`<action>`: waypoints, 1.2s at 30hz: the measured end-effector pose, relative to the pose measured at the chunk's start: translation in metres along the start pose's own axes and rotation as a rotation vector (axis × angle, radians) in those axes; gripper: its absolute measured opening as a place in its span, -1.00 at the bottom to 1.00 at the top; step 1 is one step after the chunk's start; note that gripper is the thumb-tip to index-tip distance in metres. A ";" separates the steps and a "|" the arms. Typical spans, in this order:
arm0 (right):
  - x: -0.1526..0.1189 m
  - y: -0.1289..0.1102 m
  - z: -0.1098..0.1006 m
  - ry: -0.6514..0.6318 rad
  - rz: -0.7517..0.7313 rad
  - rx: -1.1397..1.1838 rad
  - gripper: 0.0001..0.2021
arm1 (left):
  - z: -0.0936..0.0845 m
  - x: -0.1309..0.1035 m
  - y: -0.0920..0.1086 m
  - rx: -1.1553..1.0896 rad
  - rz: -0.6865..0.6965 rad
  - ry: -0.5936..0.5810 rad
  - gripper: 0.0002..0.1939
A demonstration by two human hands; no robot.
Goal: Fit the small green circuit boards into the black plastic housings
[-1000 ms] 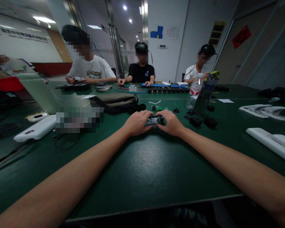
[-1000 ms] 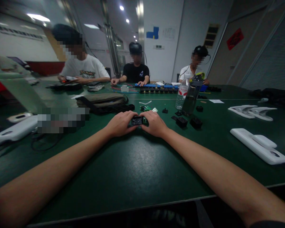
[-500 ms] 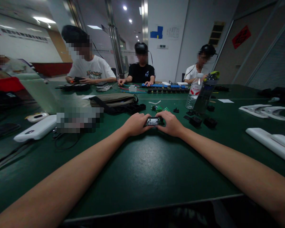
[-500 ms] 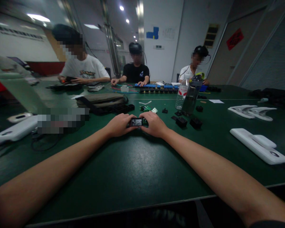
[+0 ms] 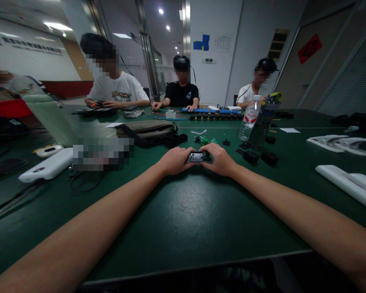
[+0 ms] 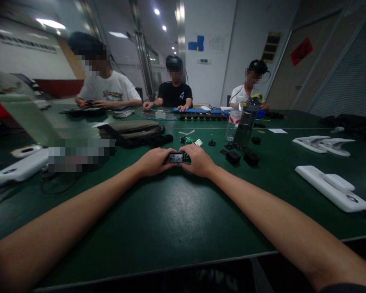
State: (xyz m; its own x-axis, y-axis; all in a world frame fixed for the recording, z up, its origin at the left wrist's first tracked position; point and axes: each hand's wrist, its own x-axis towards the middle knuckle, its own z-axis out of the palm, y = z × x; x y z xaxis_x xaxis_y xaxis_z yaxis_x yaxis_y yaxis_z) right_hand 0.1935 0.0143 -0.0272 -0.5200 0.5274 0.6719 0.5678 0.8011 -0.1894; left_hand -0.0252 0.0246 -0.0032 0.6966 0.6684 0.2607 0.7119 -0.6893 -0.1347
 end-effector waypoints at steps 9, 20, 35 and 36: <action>0.000 -0.001 0.000 -0.007 0.007 -0.016 -0.72 | -0.001 0.000 0.001 -0.005 -0.009 -0.012 -0.56; 0.000 -0.001 0.000 -0.005 0.004 -0.006 -0.72 | 0.000 0.000 0.001 0.006 -0.016 -0.025 -0.56; 0.000 -0.001 -0.001 -0.020 0.017 0.001 -0.71 | 0.000 0.000 0.000 -0.012 -0.009 -0.007 -0.56; 0.000 -0.001 -0.001 -0.018 0.014 0.001 -0.72 | 0.000 0.000 0.000 -0.009 -0.010 -0.011 -0.56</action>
State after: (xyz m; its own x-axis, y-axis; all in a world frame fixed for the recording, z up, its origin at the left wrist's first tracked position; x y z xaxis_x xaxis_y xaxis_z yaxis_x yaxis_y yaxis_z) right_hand 0.1930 0.0131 -0.0264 -0.5231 0.5435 0.6565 0.5745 0.7938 -0.1994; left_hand -0.0254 0.0245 -0.0035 0.6904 0.6783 0.2516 0.7180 -0.6851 -0.1233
